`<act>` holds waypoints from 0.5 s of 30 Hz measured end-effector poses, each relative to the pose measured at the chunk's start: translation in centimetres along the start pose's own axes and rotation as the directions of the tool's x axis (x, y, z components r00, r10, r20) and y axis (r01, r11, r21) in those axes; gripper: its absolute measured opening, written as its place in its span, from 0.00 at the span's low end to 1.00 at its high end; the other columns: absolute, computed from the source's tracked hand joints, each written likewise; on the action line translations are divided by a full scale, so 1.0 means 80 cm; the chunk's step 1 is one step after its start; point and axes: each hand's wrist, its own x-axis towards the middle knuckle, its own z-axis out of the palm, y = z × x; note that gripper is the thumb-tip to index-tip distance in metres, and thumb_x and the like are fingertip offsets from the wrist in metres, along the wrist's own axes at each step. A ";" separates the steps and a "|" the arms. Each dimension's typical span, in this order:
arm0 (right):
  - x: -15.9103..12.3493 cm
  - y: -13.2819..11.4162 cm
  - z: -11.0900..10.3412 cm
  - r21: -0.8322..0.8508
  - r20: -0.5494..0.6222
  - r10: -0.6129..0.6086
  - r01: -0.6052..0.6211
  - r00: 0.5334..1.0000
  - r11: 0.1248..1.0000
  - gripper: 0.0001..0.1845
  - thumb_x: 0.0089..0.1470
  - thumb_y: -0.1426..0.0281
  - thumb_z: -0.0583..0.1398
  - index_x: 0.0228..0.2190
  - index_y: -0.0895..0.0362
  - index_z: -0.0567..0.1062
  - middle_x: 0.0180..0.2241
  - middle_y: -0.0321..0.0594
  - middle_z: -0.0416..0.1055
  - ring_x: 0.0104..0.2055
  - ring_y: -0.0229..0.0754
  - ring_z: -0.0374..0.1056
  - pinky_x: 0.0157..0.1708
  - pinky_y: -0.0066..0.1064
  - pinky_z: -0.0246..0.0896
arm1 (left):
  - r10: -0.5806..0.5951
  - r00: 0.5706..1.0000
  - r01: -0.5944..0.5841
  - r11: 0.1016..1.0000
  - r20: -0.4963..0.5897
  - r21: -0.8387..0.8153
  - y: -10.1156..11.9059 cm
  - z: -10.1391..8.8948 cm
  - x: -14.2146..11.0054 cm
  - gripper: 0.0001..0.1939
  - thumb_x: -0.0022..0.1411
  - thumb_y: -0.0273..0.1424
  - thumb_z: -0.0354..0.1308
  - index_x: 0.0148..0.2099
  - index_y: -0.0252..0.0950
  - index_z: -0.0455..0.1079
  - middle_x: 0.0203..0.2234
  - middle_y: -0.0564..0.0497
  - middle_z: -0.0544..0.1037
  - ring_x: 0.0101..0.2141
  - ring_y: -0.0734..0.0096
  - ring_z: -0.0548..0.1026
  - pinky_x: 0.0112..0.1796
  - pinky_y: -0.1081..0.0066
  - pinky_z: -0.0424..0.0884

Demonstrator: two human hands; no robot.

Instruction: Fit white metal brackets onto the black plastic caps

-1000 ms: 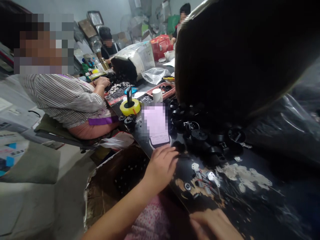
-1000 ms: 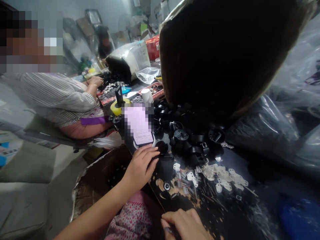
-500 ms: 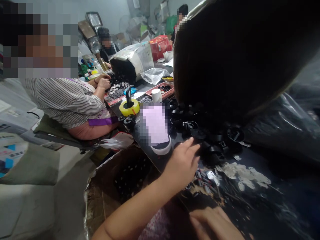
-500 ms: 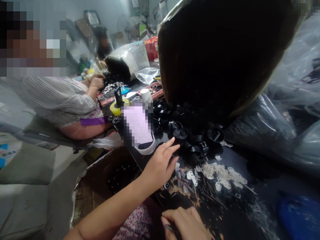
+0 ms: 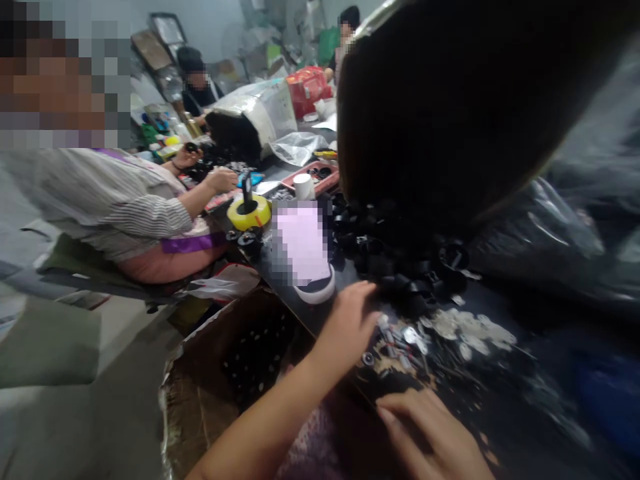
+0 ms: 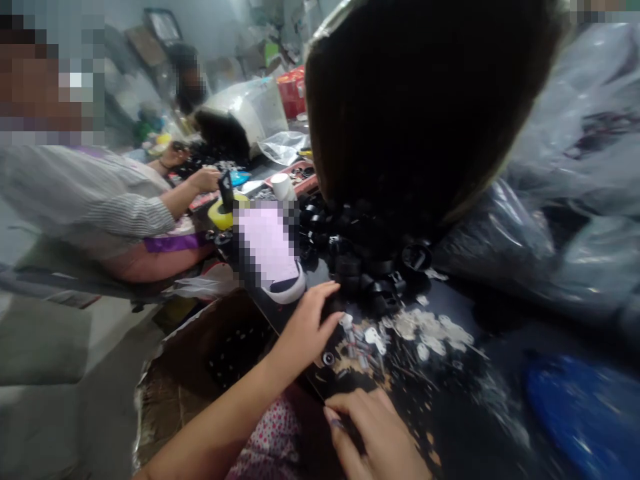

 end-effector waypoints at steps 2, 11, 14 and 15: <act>0.001 -0.007 -0.005 0.047 -0.046 0.076 -0.074 0.996 0.996 0.08 0.57 0.70 0.55 0.30 0.51 0.75 0.28 0.34 0.75 0.31 0.39 0.71 0.34 0.28 0.65 | -0.017 1.000 0.015 0.998 -0.023 -0.066 -0.001 -0.003 -0.005 0.22 0.63 0.29 0.55 0.58 0.37 0.57 0.52 0.42 0.70 0.54 0.62 0.68 0.55 0.56 0.65; 0.011 -0.029 -0.055 0.286 -0.019 0.531 -0.505 0.847 0.815 0.09 0.52 0.62 0.60 0.33 0.54 0.72 0.28 0.33 0.73 0.29 0.37 0.68 0.29 0.27 0.63 | 0.302 0.936 -0.242 0.924 0.178 -0.296 0.046 -0.010 -0.080 0.36 0.60 0.21 0.56 0.66 0.48 0.48 0.57 0.44 0.67 0.59 0.61 0.63 0.58 0.56 0.62; 0.009 -0.032 -0.055 0.244 -0.002 0.542 -0.525 0.840 0.815 0.05 0.54 0.66 0.57 0.29 0.55 0.70 0.26 0.33 0.72 0.28 0.36 0.66 0.29 0.26 0.61 | 0.044 0.927 0.115 0.912 0.372 -0.394 0.050 -0.015 -0.093 0.35 0.61 0.27 0.57 0.66 0.51 0.49 0.61 0.46 0.63 0.60 0.57 0.62 0.57 0.54 0.63; 0.008 -0.032 -0.054 0.225 -0.008 0.545 -0.530 0.838 0.818 0.05 0.54 0.67 0.57 0.30 0.55 0.71 0.27 0.33 0.72 0.29 0.37 0.66 0.29 0.27 0.60 | -0.055 0.897 0.261 0.867 0.438 -0.425 0.048 -0.016 -0.093 0.31 0.62 0.30 0.56 0.64 0.51 0.52 0.61 0.47 0.64 0.60 0.57 0.63 0.57 0.54 0.63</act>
